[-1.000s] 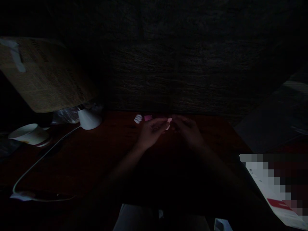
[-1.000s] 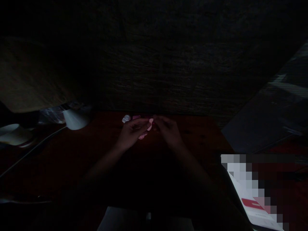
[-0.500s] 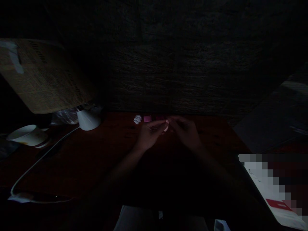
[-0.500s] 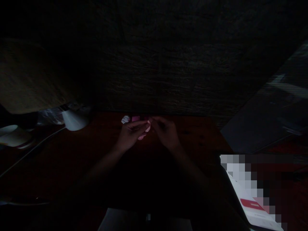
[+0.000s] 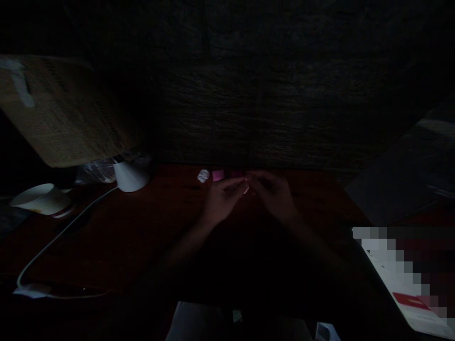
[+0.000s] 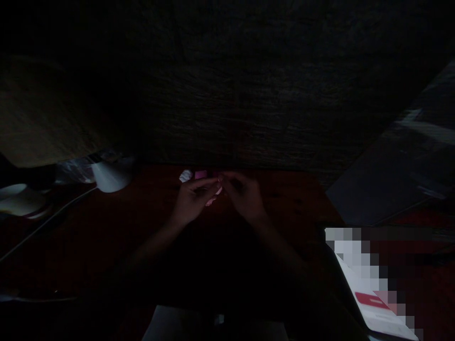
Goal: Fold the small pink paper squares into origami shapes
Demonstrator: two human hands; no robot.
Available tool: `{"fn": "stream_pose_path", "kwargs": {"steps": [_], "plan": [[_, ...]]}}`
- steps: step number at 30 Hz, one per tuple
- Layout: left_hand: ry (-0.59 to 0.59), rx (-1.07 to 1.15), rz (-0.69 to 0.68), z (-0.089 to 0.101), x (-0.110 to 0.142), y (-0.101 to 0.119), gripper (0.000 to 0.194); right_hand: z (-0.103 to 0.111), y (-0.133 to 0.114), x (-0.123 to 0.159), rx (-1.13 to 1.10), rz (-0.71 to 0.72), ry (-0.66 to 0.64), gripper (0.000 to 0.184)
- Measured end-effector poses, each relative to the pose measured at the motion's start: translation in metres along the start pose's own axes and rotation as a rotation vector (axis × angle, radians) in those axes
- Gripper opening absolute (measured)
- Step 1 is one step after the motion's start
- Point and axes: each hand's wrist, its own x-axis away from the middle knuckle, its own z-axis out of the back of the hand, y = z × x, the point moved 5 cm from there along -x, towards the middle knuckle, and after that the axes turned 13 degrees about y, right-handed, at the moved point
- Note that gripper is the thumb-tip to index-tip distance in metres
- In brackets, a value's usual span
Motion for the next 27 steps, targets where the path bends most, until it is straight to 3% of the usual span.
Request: {"fn": "stream_pose_path", "kwargs": {"steps": [4,8,13,20,27], "plan": [[-0.029,-0.008,-0.007,-0.0035,0.0017,0.0062,0.024,0.0007,0.0000,-0.0009,-0.053,-0.016,0.025,0.033],[-0.026,0.019,0.122,-0.0032,0.0022,0.0063,0.026,0.0014,0.0026,-0.0033,-0.080,-0.092,-0.023,0.034],[-0.061,0.088,0.297,-0.0011,0.0016,0.0045,0.029,0.0034,0.0060,-0.0055,-0.186,-0.191,-0.155,0.031],[-0.263,0.324,0.619,-0.0071,0.0061,-0.0009,0.029,0.0022,0.0081,0.0003,-0.256,-0.308,-0.398,0.038],[-0.263,0.363,0.616,-0.0076,0.0074,-0.0022,0.029,-0.0012,0.0039,0.0030,-0.325,-0.340,-0.415,0.036]]}}
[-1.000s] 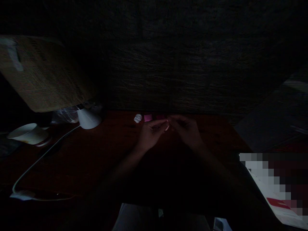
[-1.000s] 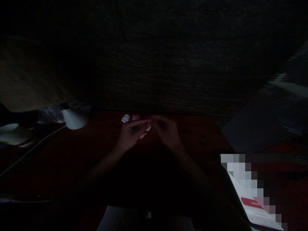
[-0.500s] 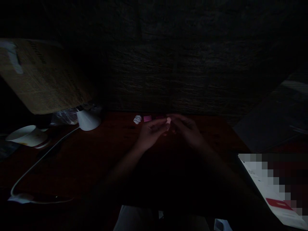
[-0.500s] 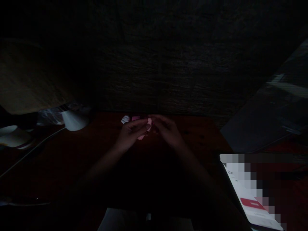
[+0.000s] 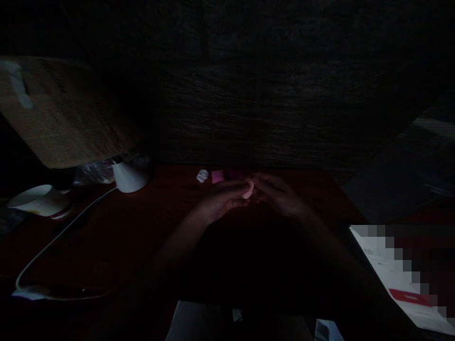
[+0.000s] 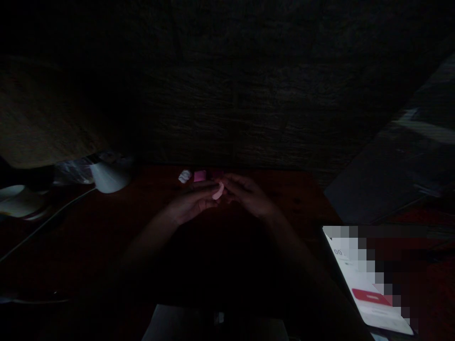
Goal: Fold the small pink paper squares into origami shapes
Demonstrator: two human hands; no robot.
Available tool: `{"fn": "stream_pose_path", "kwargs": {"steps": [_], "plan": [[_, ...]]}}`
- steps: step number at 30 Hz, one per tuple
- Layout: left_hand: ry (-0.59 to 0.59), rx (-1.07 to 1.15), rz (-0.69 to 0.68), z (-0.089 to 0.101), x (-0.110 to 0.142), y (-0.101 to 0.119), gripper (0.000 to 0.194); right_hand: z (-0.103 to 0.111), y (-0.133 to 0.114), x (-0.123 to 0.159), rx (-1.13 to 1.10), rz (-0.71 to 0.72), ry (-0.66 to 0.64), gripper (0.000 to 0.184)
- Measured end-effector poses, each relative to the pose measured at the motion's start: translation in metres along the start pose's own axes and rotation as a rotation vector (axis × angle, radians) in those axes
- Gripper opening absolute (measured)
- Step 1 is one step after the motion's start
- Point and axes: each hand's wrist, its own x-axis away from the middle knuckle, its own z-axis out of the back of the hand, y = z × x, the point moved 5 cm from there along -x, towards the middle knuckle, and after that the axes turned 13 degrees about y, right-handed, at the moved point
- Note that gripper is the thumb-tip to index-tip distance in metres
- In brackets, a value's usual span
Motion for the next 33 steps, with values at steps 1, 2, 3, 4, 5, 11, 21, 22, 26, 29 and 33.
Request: {"fn": "stream_pose_path", "kwargs": {"steps": [1,2,3,4,5,11,21,22,26,29,33], "plan": [[-0.001,0.005,0.002,0.0001,-0.0002,-0.0002,0.029,-0.0006,0.0001,0.0001,-0.011,-0.007,-0.004,0.036],[-0.001,0.009,0.004,0.0003,-0.0004,-0.0003,0.029,-0.0011,0.0001,0.0002,-0.023,-0.012,-0.008,0.035],[0.001,0.014,0.010,0.0005,-0.0005,-0.0004,0.029,-0.0016,0.0001,0.0004,-0.035,-0.017,-0.011,0.034],[0.003,0.019,0.015,0.0008,-0.0007,-0.0003,0.028,-0.0021,0.0001,0.0007,-0.045,-0.021,-0.016,0.033],[0.006,0.025,0.020,0.0012,-0.0007,-0.0002,0.028,-0.0026,0.0001,0.0012,-0.053,-0.025,-0.021,0.032],[0.004,0.053,0.046,0.0029,-0.0015,-0.0015,0.024,-0.0031,0.0013,0.0029,-0.077,-0.043,-0.042,0.030],[-0.033,0.058,0.028,0.0025,-0.0009,-0.0011,0.030,-0.0039,0.0020,0.0031,-0.062,-0.048,-0.008,0.030],[-0.033,0.063,0.028,0.0025,-0.0011,-0.0012,0.031,-0.0039,0.0016,0.0034,-0.061,-0.049,-0.002,0.030],[-0.034,0.055,0.013,0.0021,-0.0011,-0.0007,0.028,-0.0053,-0.0019,0.0035,-0.045,-0.035,0.004,0.033],[-0.014,0.037,0.008,0.0020,-0.0008,-0.0007,0.032,-0.0047,-0.0031,0.0014,-0.048,-0.020,0.031,0.034],[0.039,0.001,0.019,0.0029,-0.0010,-0.0014,0.033,0.0001,-0.0017,-0.0016,-0.031,0.029,0.116,0.027]]}}
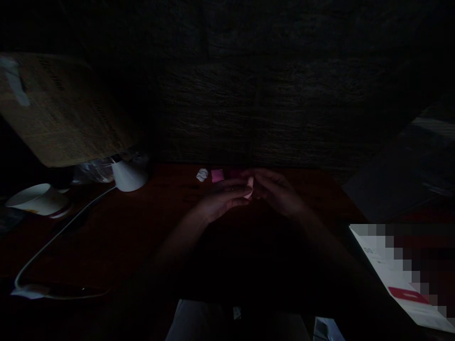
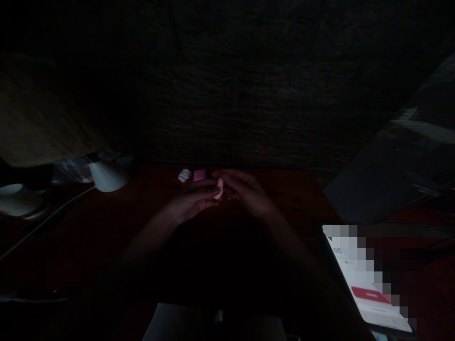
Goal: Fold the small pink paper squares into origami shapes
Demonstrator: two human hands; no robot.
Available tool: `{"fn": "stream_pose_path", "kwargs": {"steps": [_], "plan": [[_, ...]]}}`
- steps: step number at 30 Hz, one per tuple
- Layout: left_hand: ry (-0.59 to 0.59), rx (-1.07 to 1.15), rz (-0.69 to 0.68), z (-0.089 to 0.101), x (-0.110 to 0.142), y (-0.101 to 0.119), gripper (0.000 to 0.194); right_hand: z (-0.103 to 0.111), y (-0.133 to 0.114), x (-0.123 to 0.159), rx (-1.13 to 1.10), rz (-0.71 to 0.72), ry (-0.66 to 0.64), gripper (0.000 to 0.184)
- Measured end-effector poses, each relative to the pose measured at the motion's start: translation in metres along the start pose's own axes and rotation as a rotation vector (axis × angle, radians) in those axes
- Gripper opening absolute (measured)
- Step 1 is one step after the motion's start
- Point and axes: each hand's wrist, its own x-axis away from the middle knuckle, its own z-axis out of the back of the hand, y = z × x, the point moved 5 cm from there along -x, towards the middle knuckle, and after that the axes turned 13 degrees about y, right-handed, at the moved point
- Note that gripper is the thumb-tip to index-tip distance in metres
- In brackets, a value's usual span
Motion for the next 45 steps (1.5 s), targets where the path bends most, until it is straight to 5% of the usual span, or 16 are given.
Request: {"fn": "stream_pose_path", "kwargs": {"steps": [16,21,30,45], "plan": [[0.065,-0.015,-0.039,0.002,-0.002,0.000,0.036,0.004,0.002,-0.004,0.044,0.057,0.160,0.028],[0.165,0.008,-0.114,0.009,-0.006,0.008,0.028,0.009,0.001,-0.006,0.183,0.107,0.243,0.027],[0.267,-0.037,-0.089,0.016,-0.008,0.007,0.027,-0.001,0.006,-0.001,0.268,0.082,0.125,0.027],[0.289,-0.106,-0.142,0.016,-0.008,0.007,0.031,0.002,0.007,-0.002,0.288,0.085,0.202,0.025]]}}
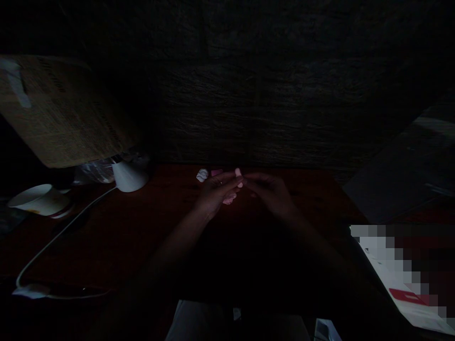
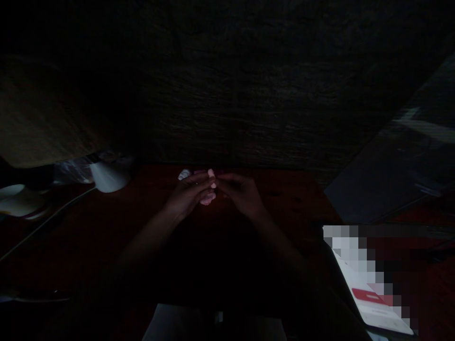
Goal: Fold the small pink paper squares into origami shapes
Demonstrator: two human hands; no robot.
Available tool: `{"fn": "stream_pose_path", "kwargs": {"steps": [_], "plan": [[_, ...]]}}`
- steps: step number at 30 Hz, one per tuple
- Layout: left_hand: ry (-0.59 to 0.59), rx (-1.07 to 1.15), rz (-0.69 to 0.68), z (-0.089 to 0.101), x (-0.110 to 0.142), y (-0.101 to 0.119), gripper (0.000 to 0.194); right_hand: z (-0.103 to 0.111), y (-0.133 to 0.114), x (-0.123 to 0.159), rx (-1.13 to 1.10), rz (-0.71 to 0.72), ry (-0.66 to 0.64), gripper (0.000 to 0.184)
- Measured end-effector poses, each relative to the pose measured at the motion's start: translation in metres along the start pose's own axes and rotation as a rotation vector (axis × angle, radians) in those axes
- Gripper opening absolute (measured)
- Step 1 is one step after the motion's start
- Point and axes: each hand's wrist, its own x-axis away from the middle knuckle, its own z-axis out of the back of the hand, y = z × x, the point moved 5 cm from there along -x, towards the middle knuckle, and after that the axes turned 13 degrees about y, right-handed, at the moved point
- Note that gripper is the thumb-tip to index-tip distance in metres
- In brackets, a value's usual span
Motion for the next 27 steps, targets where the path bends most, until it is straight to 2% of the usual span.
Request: {"fn": "stream_pose_path", "kwargs": {"steps": [9,13,19,27], "plan": [[0.015,-0.076,-0.095,0.004,-0.002,-0.001,0.038,-0.001,0.000,0.001,0.024,-0.005,-0.005,0.026],[0.045,-0.092,-0.097,0.004,-0.002,0.000,0.040,-0.001,-0.002,0.001,0.051,-0.008,-0.005,0.028],[0.074,-0.036,-0.172,0.004,0.000,0.007,0.053,-0.002,0.002,0.002,0.042,-0.027,-0.011,0.033],[0.109,-0.059,-0.211,0.006,0.001,0.010,0.040,-0.010,0.005,0.003,0.043,0.017,-0.089,0.036]]}}
